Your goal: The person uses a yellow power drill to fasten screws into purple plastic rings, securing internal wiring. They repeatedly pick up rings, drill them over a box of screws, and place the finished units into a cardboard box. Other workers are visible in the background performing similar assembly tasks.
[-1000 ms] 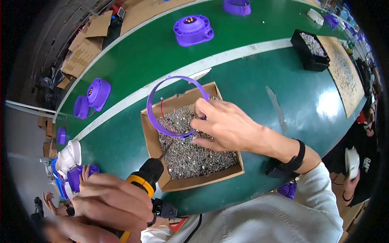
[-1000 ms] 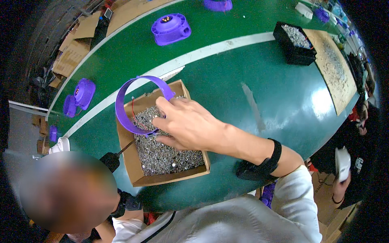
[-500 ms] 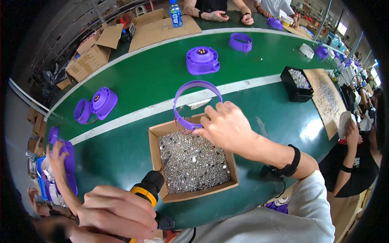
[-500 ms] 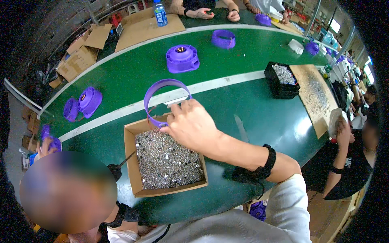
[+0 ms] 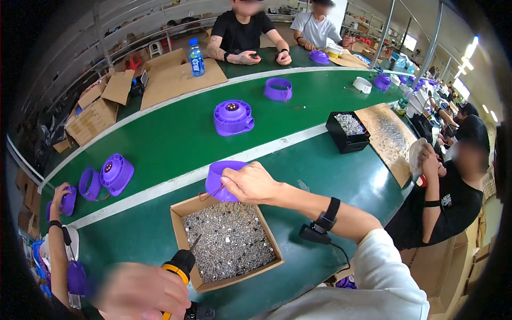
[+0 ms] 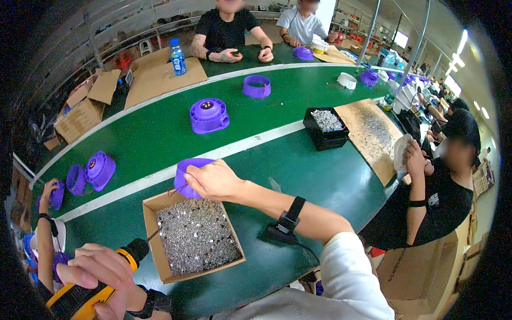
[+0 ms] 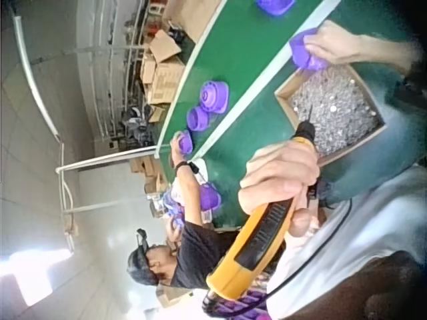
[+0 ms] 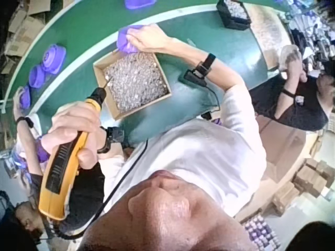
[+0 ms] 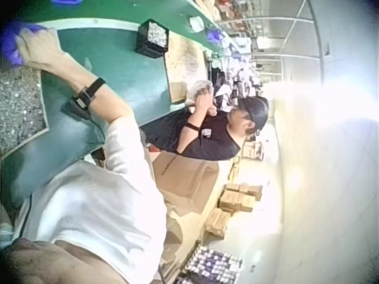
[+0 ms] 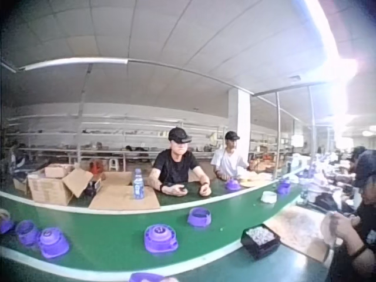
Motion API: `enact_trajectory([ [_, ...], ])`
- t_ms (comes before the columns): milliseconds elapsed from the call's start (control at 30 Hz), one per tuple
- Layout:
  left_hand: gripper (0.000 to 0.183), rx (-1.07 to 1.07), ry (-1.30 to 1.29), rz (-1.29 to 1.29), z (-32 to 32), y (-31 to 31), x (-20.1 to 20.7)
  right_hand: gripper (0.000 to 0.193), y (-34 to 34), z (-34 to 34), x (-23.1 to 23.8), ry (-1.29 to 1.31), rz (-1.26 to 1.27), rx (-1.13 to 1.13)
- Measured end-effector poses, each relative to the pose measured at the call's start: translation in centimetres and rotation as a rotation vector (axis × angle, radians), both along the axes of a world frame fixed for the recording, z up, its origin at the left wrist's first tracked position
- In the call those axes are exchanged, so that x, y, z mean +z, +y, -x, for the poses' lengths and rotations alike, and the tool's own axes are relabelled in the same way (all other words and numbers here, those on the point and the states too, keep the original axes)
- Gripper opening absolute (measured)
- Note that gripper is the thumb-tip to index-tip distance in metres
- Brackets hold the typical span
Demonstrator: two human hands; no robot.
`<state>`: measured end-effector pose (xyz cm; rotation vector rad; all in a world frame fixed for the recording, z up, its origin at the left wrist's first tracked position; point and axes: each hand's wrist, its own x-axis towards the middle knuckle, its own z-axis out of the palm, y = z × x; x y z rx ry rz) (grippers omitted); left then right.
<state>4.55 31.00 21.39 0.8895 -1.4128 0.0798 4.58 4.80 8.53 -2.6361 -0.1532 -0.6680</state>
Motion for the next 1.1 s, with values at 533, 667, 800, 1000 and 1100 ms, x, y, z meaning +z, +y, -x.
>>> enact_trajectory([
  [533,0.024,-0.142,-0.024,0.006,-2.4,1.3,-0.3,0.022,-3.1,-4.2,5.0,-0.113,0.261,0.040],
  [667,0.016,-0.206,-0.073,0.024,-3.0,1.5,0.0,0.025,-4.1,-7.5,5.6,-0.100,0.279,0.062],
  [800,0.037,-0.017,-0.036,-0.051,-0.9,1.8,1.4,0.028,-5.1,-7.8,3.5,-0.040,0.262,-0.073],
  [1000,0.036,0.000,-0.029,-0.047,-1.1,2.1,1.5,0.026,-9.1,-5.8,-0.7,0.254,0.471,-0.205],
  [1100,0.036,0.017,-0.034,-0.037,-1.3,1.9,1.6,0.023,-11.4,-7.8,-1.7,0.355,0.391,-0.187],
])
